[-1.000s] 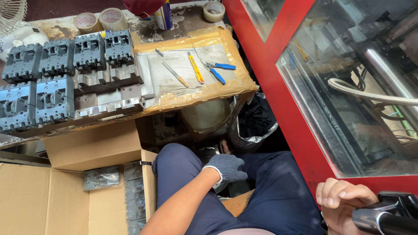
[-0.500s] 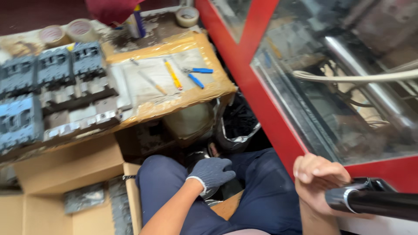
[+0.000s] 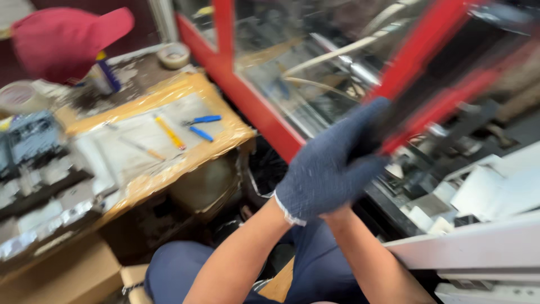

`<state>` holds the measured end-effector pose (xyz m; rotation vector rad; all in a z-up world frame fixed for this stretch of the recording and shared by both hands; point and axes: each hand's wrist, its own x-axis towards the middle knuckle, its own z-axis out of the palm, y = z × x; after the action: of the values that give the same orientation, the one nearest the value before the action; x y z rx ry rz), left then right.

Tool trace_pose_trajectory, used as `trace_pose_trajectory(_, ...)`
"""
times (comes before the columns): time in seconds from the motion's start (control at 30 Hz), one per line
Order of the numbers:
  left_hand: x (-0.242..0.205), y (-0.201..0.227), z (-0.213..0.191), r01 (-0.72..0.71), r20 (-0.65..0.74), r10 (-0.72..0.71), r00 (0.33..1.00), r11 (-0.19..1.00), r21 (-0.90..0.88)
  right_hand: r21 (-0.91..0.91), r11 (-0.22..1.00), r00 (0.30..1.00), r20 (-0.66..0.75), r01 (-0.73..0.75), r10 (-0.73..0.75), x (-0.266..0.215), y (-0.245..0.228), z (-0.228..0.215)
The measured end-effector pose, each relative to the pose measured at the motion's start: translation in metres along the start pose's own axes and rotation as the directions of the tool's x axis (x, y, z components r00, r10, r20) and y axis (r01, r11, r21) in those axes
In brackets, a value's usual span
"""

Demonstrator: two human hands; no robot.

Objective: The person sits on the floor and uses pliers and a screwdriver to assemble gray electrical components. They place the finished items into a plastic bag and then into a cardboard box.

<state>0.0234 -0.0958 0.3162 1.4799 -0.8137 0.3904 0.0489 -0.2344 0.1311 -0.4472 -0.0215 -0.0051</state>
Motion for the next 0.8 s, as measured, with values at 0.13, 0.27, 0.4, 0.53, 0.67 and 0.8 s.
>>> trace_pose_trajectory(0.13, 0.031, -0.034, -0.021, 0.173, 0.011, -0.173, 0.985, 0.985, -0.008, -0.767, 0.562, 0.926, 0.377, 0.309, 0.005, -0.005, -0.001, -0.014)
trace_pose_trajectory(0.27, 0.044, -0.067, -0.045, 0.275, -0.048, -0.287, 0.957, 0.945, -0.179, -0.719, 0.513, 0.883, 0.397, 0.469, -0.250, -0.009, -0.019, 0.021)
trace_pose_trajectory(0.4, 0.059, -0.086, -0.067, 0.253, -0.097, -0.314, 0.944, 0.883, -0.396, -0.484, 0.517, 0.699, 0.356, 0.706, -0.621, 0.042, -0.058, 0.081)
trace_pose_trajectory(0.53, 0.070, -0.096, -0.088, 0.283, -0.220, -0.325, 0.920, 0.938, -0.202, -0.399, 0.469, 0.578, 0.218, 0.788, -0.786, 0.138, -0.102, 0.104)
trace_pose_trajectory(0.67, 0.077, -0.112, -0.104, 0.263, -0.232, -0.301, 0.925, 0.948, -0.179, -0.632, 0.136, 0.391, 0.282, 0.763, -0.876, 0.291, -0.157, 0.082)
trace_pose_trajectory(0.8, 0.075, -0.125, -0.107, 0.220, -0.263, -0.246, 0.933, 0.968, -0.123, -0.888, -0.053, 0.343, 0.231, 0.456, -0.910, 0.398, -0.210, 0.045)
